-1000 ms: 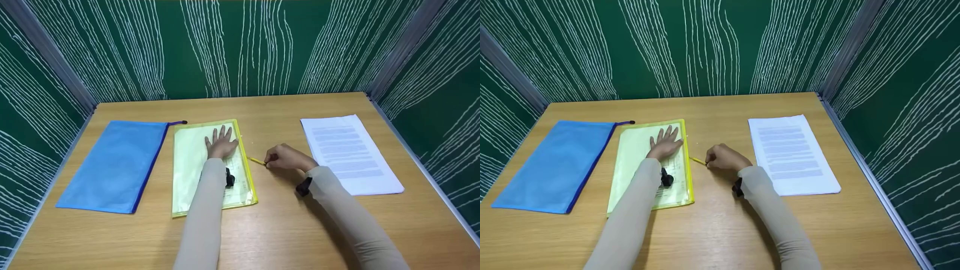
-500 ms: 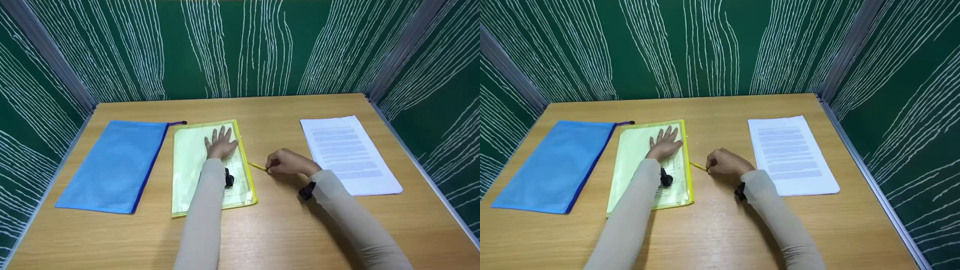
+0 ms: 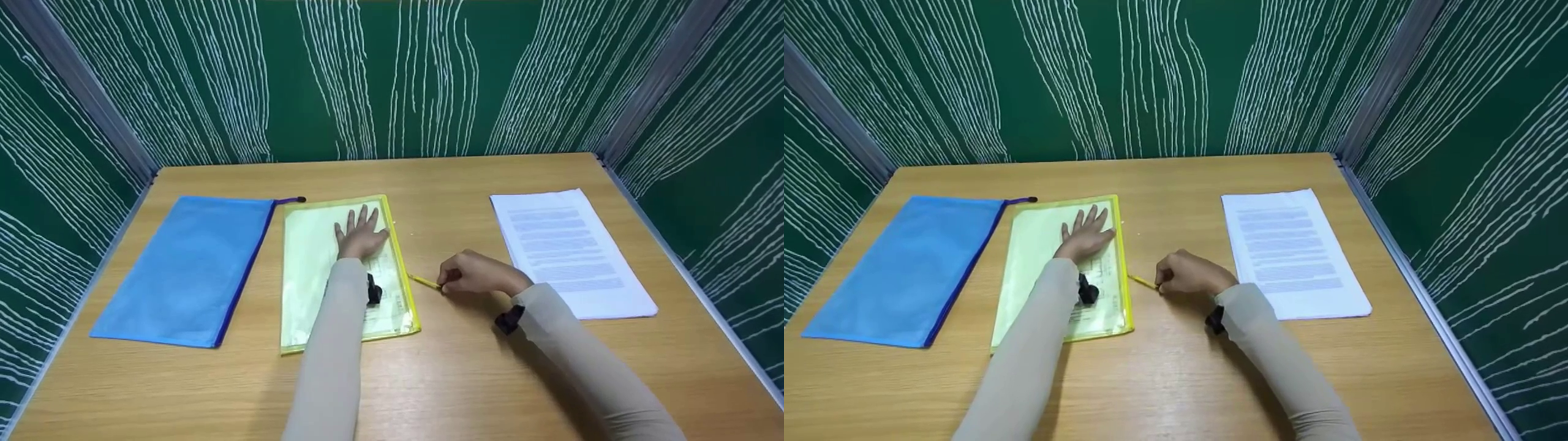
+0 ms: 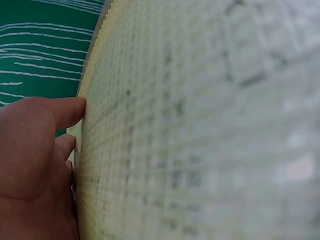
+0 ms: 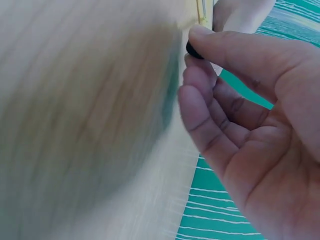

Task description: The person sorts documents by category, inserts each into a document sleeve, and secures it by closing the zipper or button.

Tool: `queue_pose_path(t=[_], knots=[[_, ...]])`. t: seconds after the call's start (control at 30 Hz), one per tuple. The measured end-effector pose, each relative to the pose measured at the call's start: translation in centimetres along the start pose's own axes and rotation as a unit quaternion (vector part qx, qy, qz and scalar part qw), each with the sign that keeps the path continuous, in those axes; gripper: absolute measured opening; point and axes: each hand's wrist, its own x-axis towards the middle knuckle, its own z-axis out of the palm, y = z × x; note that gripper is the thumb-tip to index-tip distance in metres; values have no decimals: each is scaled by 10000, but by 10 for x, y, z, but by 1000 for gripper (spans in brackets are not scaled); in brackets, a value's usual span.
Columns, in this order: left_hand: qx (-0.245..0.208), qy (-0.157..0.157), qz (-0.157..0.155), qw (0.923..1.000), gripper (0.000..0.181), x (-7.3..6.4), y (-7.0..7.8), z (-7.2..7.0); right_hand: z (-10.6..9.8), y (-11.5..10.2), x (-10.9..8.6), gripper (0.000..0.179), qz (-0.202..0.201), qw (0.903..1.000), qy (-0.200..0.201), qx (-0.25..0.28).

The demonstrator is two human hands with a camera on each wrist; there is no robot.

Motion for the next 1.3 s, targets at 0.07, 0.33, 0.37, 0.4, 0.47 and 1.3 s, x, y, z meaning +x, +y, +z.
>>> queue_pose_path(t=[0.07, 0.33, 0.37, 0.4, 0.47, 1.3], knots=[[-21, -2, 9, 10000, 65, 0, 0, 0, 1, -1, -2, 6, -49, 10000, -17, 14], [-78, -3, 77, 9999, 66, 1, -2, -1, 3, 0, -6, 6, -231, 9997, -36, 63], [-81, -12, 73, 9999, 66, 1, -2, -1, 4, 0, -7, 5, -253, 9996, -38, 92], [-74, -23, 68, 9999, 66, 1, -2, -1, 4, 1, -7, 5, -269, 9996, -45, 109], [-52, -53, 65, 10000, 66, 1, -2, -1, 5, 1, -7, 5, -324, 9993, -78, 141], [-143, 10, 26, 9999, 68, 4, -3, 0, 4, -6, -22, 5, -340, 9979, -524, 144]])
